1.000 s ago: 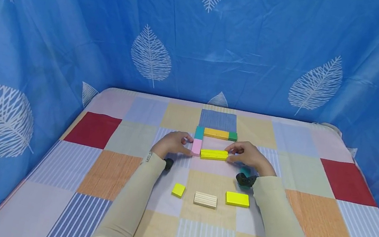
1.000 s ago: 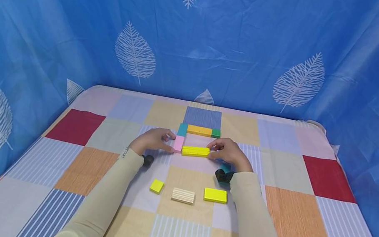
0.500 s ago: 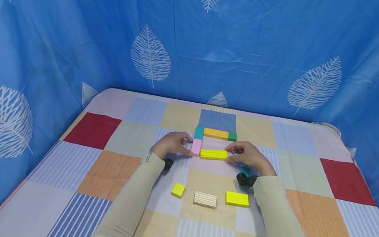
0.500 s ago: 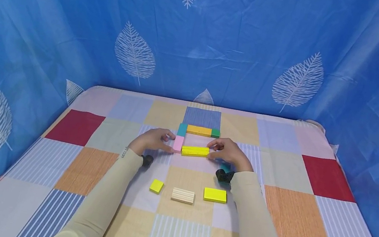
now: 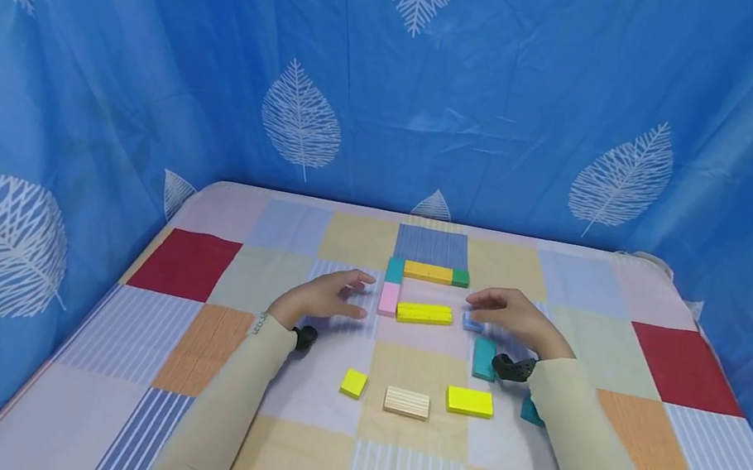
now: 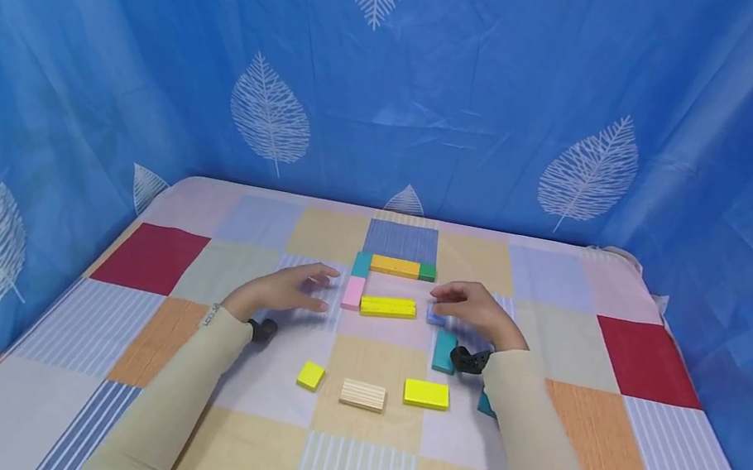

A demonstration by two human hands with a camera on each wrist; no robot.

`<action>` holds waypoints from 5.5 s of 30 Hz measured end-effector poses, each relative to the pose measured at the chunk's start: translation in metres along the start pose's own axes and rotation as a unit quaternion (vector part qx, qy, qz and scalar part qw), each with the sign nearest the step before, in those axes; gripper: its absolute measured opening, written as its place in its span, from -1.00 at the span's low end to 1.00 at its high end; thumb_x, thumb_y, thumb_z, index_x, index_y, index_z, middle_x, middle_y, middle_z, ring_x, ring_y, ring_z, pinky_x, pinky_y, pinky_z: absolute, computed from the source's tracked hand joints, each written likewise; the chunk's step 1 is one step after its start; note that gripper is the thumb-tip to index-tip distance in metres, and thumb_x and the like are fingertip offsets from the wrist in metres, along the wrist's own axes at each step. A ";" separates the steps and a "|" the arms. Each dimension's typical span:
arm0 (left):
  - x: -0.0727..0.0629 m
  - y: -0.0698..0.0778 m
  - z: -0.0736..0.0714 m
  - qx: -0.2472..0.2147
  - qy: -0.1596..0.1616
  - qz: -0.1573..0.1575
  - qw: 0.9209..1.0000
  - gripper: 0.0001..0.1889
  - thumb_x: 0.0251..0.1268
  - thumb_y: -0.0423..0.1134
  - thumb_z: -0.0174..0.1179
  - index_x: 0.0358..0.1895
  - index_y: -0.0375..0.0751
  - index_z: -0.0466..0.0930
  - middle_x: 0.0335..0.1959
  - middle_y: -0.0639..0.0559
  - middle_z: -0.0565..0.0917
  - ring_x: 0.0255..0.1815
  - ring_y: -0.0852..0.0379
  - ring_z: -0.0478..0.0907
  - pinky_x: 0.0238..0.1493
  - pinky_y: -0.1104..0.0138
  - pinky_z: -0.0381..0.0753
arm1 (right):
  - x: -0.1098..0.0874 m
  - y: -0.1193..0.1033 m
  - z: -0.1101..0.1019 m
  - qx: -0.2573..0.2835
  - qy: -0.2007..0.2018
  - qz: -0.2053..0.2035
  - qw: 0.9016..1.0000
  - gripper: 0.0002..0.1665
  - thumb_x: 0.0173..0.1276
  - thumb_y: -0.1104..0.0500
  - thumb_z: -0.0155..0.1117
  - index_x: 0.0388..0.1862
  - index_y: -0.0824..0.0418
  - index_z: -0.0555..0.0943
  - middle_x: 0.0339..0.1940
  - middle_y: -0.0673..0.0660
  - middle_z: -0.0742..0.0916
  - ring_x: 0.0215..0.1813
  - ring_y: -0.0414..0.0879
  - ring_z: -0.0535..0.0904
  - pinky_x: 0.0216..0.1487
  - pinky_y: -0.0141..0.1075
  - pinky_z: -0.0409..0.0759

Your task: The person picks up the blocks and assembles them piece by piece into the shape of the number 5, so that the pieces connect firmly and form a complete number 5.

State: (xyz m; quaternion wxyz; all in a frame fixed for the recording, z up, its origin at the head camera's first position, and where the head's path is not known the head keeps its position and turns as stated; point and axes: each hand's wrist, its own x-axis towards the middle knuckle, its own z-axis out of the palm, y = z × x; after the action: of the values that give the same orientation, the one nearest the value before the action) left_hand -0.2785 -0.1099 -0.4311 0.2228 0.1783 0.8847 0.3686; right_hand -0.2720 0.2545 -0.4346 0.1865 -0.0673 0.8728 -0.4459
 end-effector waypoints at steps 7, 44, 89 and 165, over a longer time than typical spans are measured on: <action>-0.026 -0.002 -0.001 -0.015 -0.004 0.072 0.997 -0.48 0.56 -0.25 0.34 0.49 -0.24 0.52 0.44 -0.24 0.57 0.41 -0.26 0.50 0.45 -0.08 0.52 | -0.009 0.005 -0.014 -0.021 -0.008 0.015 1.000 -0.47 0.58 0.18 0.36 0.39 0.45 0.58 0.30 0.41 0.68 0.14 0.18 0.58 0.34 0.05 0.62; -0.055 -0.012 0.021 0.034 -0.122 0.098 0.987 -0.64 0.11 -0.34 0.68 -0.06 -0.15 0.74 -0.21 0.15 0.61 -0.19 0.21 0.44 -0.09 0.39 0.48 | -0.011 0.011 0.000 -0.039 0.023 0.011 0.999 -0.66 0.49 0.26 0.46 0.15 0.40 0.73 0.15 0.33 0.76 0.09 0.19 0.55 0.35 0.14 0.55; -0.058 -0.005 0.023 0.060 -0.112 0.093 0.988 -0.70 0.06 -0.31 0.71 -0.20 -0.13 0.76 -0.22 0.12 0.59 -0.19 0.19 0.41 -0.08 0.37 0.46 | -0.007 0.004 0.008 -0.052 0.038 0.009 0.998 -0.66 0.47 0.21 0.51 0.15 0.33 0.78 0.23 0.35 0.74 0.15 0.24 0.51 0.36 0.24 0.48; -0.060 -0.004 0.026 0.059 -0.109 0.105 0.987 -0.74 0.11 -0.32 0.68 -0.26 -0.13 0.74 -0.26 0.14 0.57 -0.22 0.18 0.40 -0.13 0.35 0.45 | -0.071 0.022 0.005 -0.063 0.007 -0.022 0.998 -0.39 0.23 0.21 0.69 0.14 0.43 0.60 -0.04 0.18 0.66 0.02 0.09 0.48 0.10 -0.13 0.57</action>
State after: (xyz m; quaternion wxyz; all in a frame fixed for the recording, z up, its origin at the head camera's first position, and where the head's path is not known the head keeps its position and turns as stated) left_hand -0.2156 -0.1266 -0.4345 0.2668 0.3226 0.8516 0.3155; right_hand -0.2031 0.2839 -0.4356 0.1663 -0.0950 0.8988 -0.3942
